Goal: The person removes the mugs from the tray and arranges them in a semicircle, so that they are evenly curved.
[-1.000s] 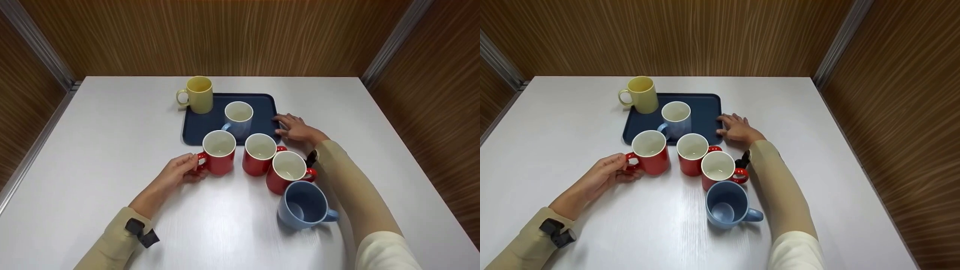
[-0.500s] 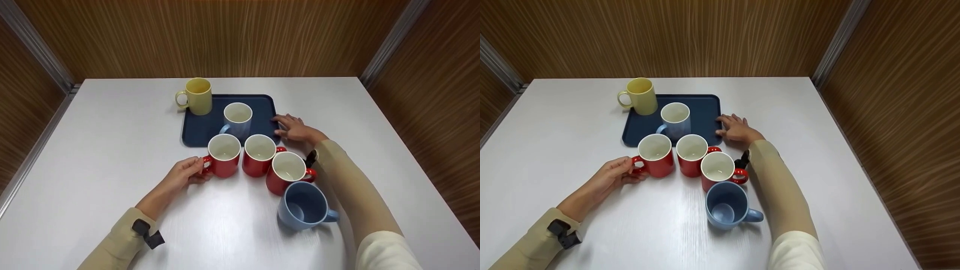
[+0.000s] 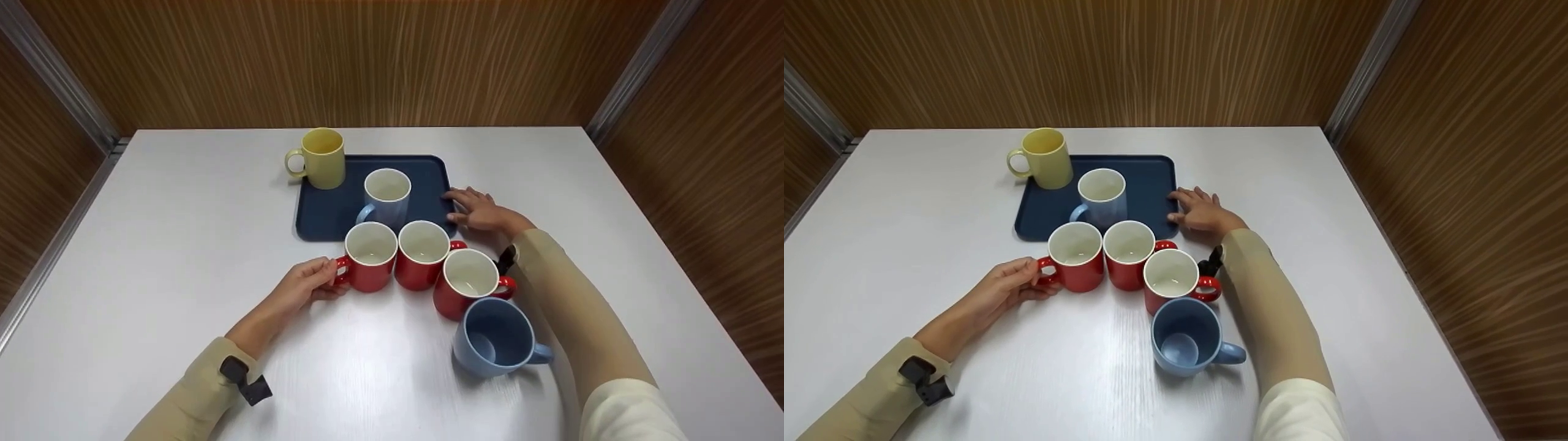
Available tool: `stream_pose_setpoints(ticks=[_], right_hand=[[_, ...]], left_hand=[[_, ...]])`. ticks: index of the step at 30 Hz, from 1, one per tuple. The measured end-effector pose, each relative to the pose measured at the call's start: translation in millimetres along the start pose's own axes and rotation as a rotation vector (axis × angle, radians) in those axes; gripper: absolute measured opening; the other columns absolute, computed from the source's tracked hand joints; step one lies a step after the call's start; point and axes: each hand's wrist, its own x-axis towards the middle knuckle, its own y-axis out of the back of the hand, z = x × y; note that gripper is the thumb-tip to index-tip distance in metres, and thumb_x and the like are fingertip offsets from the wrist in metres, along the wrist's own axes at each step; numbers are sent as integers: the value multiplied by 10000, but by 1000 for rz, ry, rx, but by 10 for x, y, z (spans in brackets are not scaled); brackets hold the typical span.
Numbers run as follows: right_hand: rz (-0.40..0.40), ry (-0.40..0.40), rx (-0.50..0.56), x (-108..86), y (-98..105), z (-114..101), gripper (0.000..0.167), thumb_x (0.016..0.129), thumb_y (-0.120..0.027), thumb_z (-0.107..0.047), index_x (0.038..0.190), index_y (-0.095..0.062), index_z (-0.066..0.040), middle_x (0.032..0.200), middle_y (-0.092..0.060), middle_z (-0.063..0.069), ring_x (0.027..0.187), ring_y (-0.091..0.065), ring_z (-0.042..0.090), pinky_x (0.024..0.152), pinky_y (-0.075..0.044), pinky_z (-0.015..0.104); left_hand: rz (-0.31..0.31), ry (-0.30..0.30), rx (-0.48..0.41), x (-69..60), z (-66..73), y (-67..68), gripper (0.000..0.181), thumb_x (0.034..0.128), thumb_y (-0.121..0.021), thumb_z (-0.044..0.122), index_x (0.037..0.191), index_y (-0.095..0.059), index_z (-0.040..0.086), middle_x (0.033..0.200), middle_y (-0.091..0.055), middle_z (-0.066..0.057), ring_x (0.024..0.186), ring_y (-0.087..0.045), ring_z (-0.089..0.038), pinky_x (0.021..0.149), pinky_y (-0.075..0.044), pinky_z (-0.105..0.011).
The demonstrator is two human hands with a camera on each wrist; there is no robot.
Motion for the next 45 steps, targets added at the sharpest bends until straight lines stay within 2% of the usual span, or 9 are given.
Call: stream_pose_setpoints(ticks=[5, 11, 18, 20, 30, 34, 38, 41, 45], right_hand=[[-4, 0, -3, 4, -7, -7, 610, 933, -470, -449, 1447, -279, -183, 1527, -142, 157, 1390, 18, 376, 1074, 39, 568], [-7, -8, 23, -17, -16, -33, 608, 928, -473, -457, 1445, -291, -193, 1531, -137, 143, 1393, 24, 361, 1080, 42, 554], [8, 3, 22, -25, -14, -17, 596, 932, -462, -458, 1440, -297, -193, 1531, -138, 141, 1393, 25, 362, 1074, 55, 563], [15, 21, 10, -16, -19, -10, 590, 936, -457, -454, 1437, -298, -185, 1528, -147, 146, 1392, 15, 369, 1069, 45, 577], [28, 13, 43, -13, -27, 7, 568, 941, -471, -418, 1434, -307, -190, 1527, -157, 143, 1395, 28, 357, 1066, 66, 573], [28, 11, 57, -19, -47, 4, 568, 939, -476, -411, 1433, -308, -187, 1527, -151, 149, 1394, 32, 359, 1065, 71, 574], [19, 8, 56, -22, -58, -2, 579, 938, -472, -423, 1437, -300, -184, 1529, -139, 149, 1393, 35, 361, 1067, 70, 572], [20, 6, 49, -23, -54, -3, 581, 938, -466, -433, 1439, -300, -189, 1531, -138, 141, 1394, 35, 357, 1069, 69, 567], [22, 2, 53, -14, -47, 6, 601, 929, -466, -459, 1442, -298, -194, 1533, -134, 139, 1395, 40, 353, 1068, 77, 565]], left_hand=[[-12, 7, -14, 12, -8, 9, 265, 970, -498, 244, 758, -490, 85, 996, -620, -193, 913, -632, -292, 865, -494, -371], [1, 41, -2, 18, 2, 19, 270, 967, -503, 264, 766, -486, 85, 1019, -630, -215, 914, -625, -298, 844, -501, -353], [-36, 62, 4, 49, 25, 38, 266, 967, -500, 283, 776, -484, 100, 1060, -610, -256, 909, -620, -293, 805, -512, -328], [-34, 72, 5, 53, 28, 48, 264, 967, -499, 289, 780, -482, 104, 1061, -611, -248, 904, -620, -287, 797, -513, -322], [-19, 129, 44, 86, 102, 60, 280, 958, -497, 350, 845, -473, 95, 1082, -574, -229, 952, -592, -310, 813, -500, -331], [-12, 145, 40, 102, 101, 72, 309, 948, -509, 370, 930, -499, 62, 1081, -571, -225, 956, -589, -314, 811, -504, -338], [-15, 168, 43, 110, 93, 97, 368, 943, -515, 377, 1094, -508, 42, 1115, -559, -217, 958, -588, -310, 792, -511, -327], [-21, 175, 83, 117, 104, 126, 391, 941, -518, 382, 1179, -506, 72, 1151, -550, -193, 937, -592, -302, 710, -517, -291], [8, 159, 163, 119, 146, 184, 378, 928, -538, 388, 1177, -535, 104, 1128, -576, -158, 887, -594, -293, 609, -501, -266]])
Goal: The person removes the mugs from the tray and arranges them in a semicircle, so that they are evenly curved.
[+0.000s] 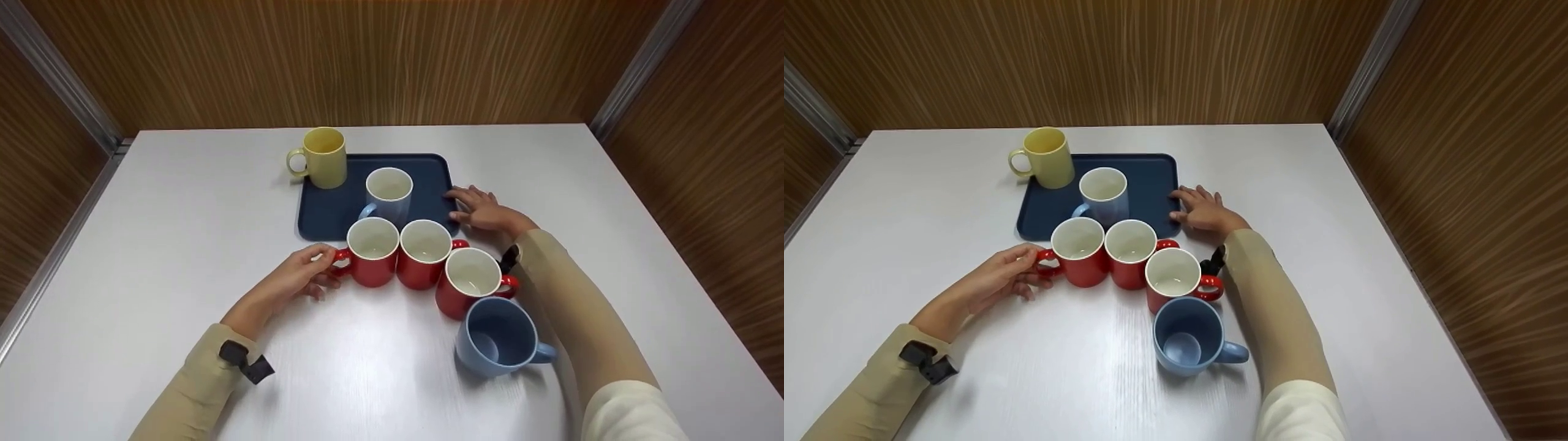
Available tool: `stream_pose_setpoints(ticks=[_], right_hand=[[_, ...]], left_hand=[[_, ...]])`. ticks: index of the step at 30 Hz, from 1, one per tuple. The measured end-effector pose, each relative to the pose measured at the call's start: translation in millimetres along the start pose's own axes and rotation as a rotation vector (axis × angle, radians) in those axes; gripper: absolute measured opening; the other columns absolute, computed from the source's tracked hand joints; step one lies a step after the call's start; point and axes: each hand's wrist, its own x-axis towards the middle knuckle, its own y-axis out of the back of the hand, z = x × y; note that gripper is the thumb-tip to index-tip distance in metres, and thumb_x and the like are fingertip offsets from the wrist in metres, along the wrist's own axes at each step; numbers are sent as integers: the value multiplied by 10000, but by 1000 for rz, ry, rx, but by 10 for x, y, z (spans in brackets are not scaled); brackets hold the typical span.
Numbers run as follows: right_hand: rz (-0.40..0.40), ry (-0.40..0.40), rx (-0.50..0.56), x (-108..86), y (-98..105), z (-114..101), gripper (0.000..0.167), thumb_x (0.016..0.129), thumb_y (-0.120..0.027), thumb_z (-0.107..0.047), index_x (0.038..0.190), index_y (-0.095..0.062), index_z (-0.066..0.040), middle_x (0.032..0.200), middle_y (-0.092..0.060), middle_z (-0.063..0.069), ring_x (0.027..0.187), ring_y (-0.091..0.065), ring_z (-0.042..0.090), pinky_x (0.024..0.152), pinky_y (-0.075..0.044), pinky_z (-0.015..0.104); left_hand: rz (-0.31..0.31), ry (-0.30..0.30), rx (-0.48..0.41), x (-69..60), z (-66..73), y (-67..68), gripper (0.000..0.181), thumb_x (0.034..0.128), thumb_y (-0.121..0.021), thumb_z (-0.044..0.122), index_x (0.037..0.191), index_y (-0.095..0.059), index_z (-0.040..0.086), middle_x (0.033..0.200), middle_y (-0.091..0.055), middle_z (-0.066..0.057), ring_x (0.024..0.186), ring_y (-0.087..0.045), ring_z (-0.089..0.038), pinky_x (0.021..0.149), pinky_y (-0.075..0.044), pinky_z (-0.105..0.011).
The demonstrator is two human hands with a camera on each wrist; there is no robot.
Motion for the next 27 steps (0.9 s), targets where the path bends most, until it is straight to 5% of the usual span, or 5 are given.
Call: stream_pose_setpoints(ticks=[12, 18, 27], right_hand=[[-1, -1, -17, 14, 7, -10, 571, 942, -463, -418, 1438, -303, -186, 1534, -135, 132, 1397, 37, 343, 1074, 73, 553], [-9, -11, -2, 15, 10, -16, 585, 934, -467, -440, 1443, -298, -206, 1539, -121, 119, 1397, 50, 339, 1074, 80, 548], [-14, -52, 42, -20, 12, -25, 598, 922, -472, -466, 1452, -292, -255, 1548, -100, 83, 1399, 84, 307, 1072, 106, 535]], left_hand=[[81, 4, 64, 22, 37, 168, 447, 914, -545, 432, 1175, -546, 70, 1096, -614, -151, 925, -623, -307, 717, -518, -303], [102, 17, 157, 83, 164, 238, 475, 928, -510, 450, 1207, -550, 67, 1132, -607, -142, 927, -633, -298, 746, -519, -338], [103, 47, 125, 254, 346, 344, 556, 926, -481, 493, 1282, -501, 67, 1202, -587, -150, 1011, -617, -271, 825, -505, -355]])
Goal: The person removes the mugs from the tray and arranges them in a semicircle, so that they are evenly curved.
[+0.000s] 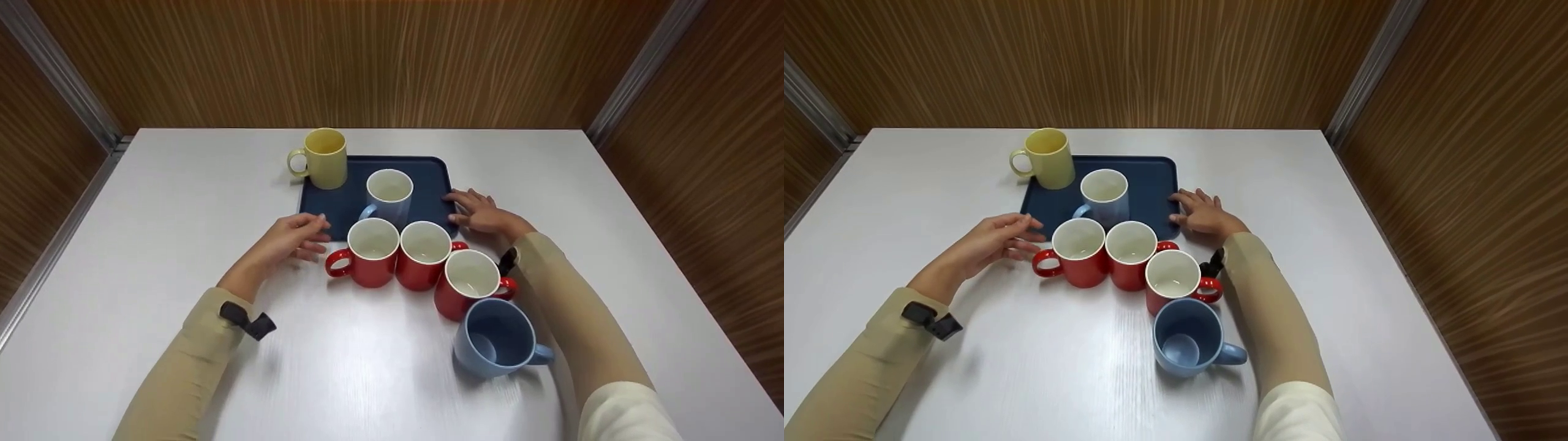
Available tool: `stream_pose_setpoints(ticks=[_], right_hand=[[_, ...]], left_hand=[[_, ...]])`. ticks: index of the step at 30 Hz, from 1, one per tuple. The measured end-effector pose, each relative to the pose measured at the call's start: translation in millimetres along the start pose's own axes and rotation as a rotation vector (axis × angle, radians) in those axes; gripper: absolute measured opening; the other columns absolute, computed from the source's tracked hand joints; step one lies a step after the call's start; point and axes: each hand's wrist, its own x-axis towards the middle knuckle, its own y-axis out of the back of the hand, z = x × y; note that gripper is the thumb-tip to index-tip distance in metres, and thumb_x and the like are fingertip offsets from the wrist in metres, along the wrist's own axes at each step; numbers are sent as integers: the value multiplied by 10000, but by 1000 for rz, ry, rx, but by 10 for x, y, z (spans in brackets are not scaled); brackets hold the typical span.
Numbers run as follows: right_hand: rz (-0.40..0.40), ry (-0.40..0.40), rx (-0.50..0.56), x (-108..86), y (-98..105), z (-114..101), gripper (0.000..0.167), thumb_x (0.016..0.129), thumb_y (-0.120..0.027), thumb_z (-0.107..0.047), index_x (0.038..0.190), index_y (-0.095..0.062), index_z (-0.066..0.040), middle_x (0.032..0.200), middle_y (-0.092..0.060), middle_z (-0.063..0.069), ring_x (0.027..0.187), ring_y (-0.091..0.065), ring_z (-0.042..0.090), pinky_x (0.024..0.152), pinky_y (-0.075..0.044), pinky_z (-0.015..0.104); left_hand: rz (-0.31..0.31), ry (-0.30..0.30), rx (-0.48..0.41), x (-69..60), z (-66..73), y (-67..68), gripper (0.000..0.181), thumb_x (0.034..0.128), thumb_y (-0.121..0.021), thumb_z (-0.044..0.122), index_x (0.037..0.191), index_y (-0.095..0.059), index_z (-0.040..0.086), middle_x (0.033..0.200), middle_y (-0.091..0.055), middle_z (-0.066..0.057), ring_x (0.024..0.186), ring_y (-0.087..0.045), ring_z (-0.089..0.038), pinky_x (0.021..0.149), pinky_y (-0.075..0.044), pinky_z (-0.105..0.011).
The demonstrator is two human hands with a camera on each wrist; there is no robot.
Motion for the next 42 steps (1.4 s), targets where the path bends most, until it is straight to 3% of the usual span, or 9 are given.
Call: stream_pose_setpoints(ticks=[7, 16, 31, 35, 42], right_hand=[[12, 46, -36, 25, -11, 17, 582, 936, -464, -443, 1444, -302, -210, 1540, -125, 112, 1398, 54, 332, 1071, 90, 549], [5, 74, -68, 41, -18, 25, 597, 944, -437, -457, 1449, -292, -173, 1536, -122, 133, 1392, 36, 366, 1063, 58, 584], [-2, 34, -28, 35, -31, 38, 613, 926, -443, -497, 1456, -283, -234, 1548, -95, 96, 1396, 81, 328, 1063, 105, 558], [-11, 10, -11, 23, -34, 26, 619, 915, -450, -513, 1459, -274, -275, 1553, -80, 69, 1399, 95, 300, 1069, 119, 531], [-1, 38, -14, -2, -26, 20, 573, 946, -437, -434, 1458, -274, -234, 1546, -102, 87, 1399, 86, 306, 1072, 109, 531]], left_hand=[[-10, -6, -39, 155, 91, -33, 563, 922, -486, 494, 1312, -485, 88, 1224, -576, -158, 994, -624, -248, 810, -508, -357], [-116, 17, -159, 340, 102, -113, 550, 921, -502, 482, 1286, -491, 72, 1188, -570, -185, 981, -612, -289, 881, -483, -385], [-134, 90, -120, 467, 203, -239, 515, 878, -562, 505, 1213, -562, 113, 1070, -587, -144, 794, -614, -218, 692, -508, -297], [-134, 99, -121, 505, 214, -280, 466, 884, -569, 480, 1162, -582, 106, 983, -604, -112, 749, -605, -208, 693, -515, -303], [-143, 108, -103, 562, 259, -316, 413, 887, -576, 460, 1075, -610, 94, 909, -621, -77, 729, -598, -190, 711, -517, -311]])
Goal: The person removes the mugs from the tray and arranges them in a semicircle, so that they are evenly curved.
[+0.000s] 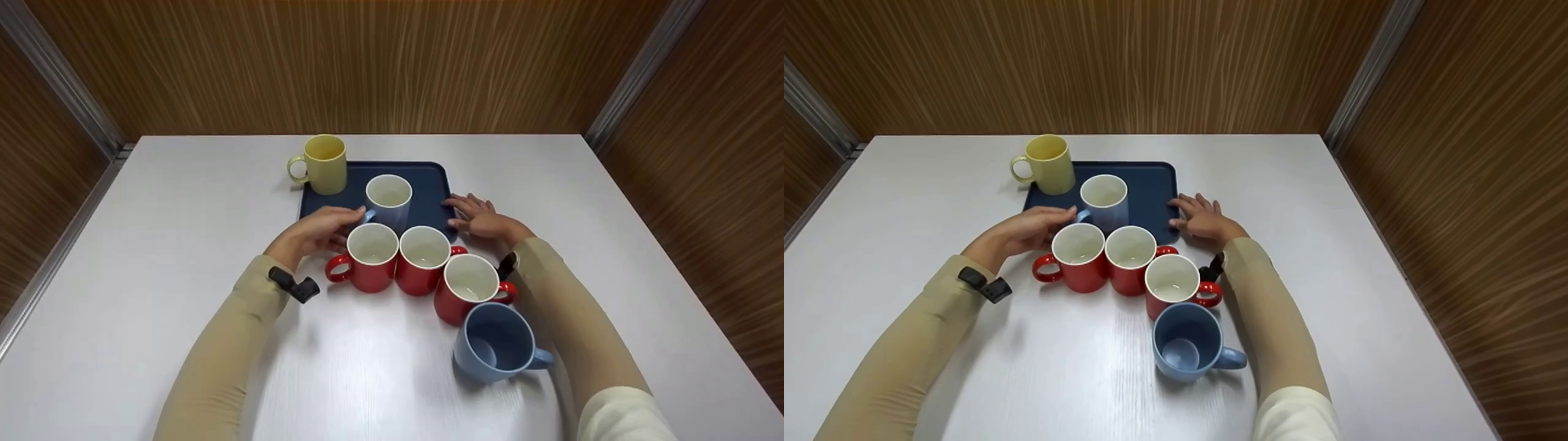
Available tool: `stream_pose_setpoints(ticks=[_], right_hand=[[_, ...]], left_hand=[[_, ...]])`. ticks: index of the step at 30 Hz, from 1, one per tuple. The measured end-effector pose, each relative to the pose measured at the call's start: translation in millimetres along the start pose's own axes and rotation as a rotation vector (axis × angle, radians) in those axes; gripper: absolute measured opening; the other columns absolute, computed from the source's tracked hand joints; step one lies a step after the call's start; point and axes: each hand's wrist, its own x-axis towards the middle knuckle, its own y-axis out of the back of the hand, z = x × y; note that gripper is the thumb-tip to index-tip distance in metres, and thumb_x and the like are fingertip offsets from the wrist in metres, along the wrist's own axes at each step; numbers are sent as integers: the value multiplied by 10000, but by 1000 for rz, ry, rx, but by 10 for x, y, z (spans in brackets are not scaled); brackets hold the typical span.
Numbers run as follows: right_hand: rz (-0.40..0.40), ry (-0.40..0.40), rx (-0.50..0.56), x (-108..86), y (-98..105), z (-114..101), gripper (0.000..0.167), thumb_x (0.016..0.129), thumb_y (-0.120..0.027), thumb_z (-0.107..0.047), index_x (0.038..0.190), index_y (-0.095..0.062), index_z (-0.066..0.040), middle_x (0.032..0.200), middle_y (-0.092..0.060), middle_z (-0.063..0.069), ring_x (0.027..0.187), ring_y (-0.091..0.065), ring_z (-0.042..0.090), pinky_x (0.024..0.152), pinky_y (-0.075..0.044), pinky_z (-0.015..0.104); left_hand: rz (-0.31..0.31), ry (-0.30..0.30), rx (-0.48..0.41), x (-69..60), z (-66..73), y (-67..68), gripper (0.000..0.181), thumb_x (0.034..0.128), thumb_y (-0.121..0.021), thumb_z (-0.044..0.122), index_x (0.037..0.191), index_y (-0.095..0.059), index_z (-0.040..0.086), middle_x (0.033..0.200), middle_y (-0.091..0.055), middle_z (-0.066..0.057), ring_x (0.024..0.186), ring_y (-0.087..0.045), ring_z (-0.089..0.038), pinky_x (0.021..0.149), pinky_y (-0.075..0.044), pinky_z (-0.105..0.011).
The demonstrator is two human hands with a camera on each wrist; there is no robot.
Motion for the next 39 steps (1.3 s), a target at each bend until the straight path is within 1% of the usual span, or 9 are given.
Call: stream_pose_setpoints(ticks=[5, 11, 15, 19, 22, 25, 28, 30, 39], right_hand=[[6, 17, 18, 15, -11, 13, 592, 936, -441, -464, 1459, -278, -237, 1547, -97, 84, 1397, 90, 315, 1069, 121, 528], [0, -15, 34, -9, -16, 45, 591, 931, -444, -475, 1462, -267, -286, 1552, -83, 34, 1400, 110, 270, 1069, 137, 509], [-1, -31, 63, -18, -4, 52, 590, 922, -458, -479, 1457, -279, -306, 1553, -80, 29, 1399, 118, 263, 1067, 147, 503], [9, -22, 56, -17, 5, 61, 584, 922, -464, -470, 1451, -296, -289, 1551, -92, 54, 1399, 107, 283, 1066, 146, 507], [8, -17, 42, -8, -4, 60, 594, 920, -459, -481, 1453, -292, -280, 1550, -91, 66, 1398, 105, 295, 1064, 144, 517], [9, -23, 43, 1, -27, 50, 591, 919, -463, -483, 1451, -298, -285, 1550, -97, 58, 1399, 99, 290, 1067, 136, 516], [8, -18, 36, 9, -49, 35, 586, 923, -461, -477, 1451, -300, -279, 1550, -99, 61, 1399, 95, 295, 1069, 128, 520], [8, -11, 32, 13, -58, 17, 577, 929, -454, -473, 1450, -302, -277, 1550, -98, 60, 1400, 94, 292, 1071, 125, 519], [14, -6, 45, 46, -47, -1, 571, 927, -466, -463, 1446, -309, -284, 1551, -96, 50, 1399, 96, 293, 1068, 135, 515]], left_hand=[[-6, 33, 54, 19, 58, -16, 416, 876, -591, 465, 1065, -631, 97, 944, -611, -65, 811, -587, -201, 751, -503, -328], [-13, 47, 129, 51, 112, -59, 414, 871, -602, 456, 1071, -646, 96, 989, -602, -81, 905, -559, -227, 798, -503, -362], [-7, 52, 141, 58, 131, -92, 377, 882, -604, 417, 1064, -655, 90, 989, -612, -85, 913, -566, -236, 820, -499, -380], [-11, 33, 130, 74, 132, -110, 299, 895, -606, 364, 1007, -655, 92, 928, -605, -74, 871, -566, -222, 822, -491, -378], [-23, 20, 92, 85, 118, -101, 240, 912, -590, 336, 921, -633, 100, 871, -586, -62, 826, -559, -203, 786, -496, -358], [-33, 11, 25, 91, 96, -77, 236, 925, -570, 328, 853, -597, 105, 817, -568, -44, 759, -548, -182, 704, -494, -314], [-34, -5, -47, 88, 73, -52, 249, 932, -560, 320, 838, -567, 89, 771, -535, -30, 683, -521, -166, 619, -469, -278], [-30, -24, -87, 87, 59, -38, 256, 931, -562, 317, 844, -562, 76, 759, -517, -25, 662, -503, -161, 595, -453, -266], [-29, -110, -192, 118, -14, 12, 245, 939, -553, 288, 824, -562, 72, 755, -489, -41, 711, -506, -191, 681, -451, -312]])
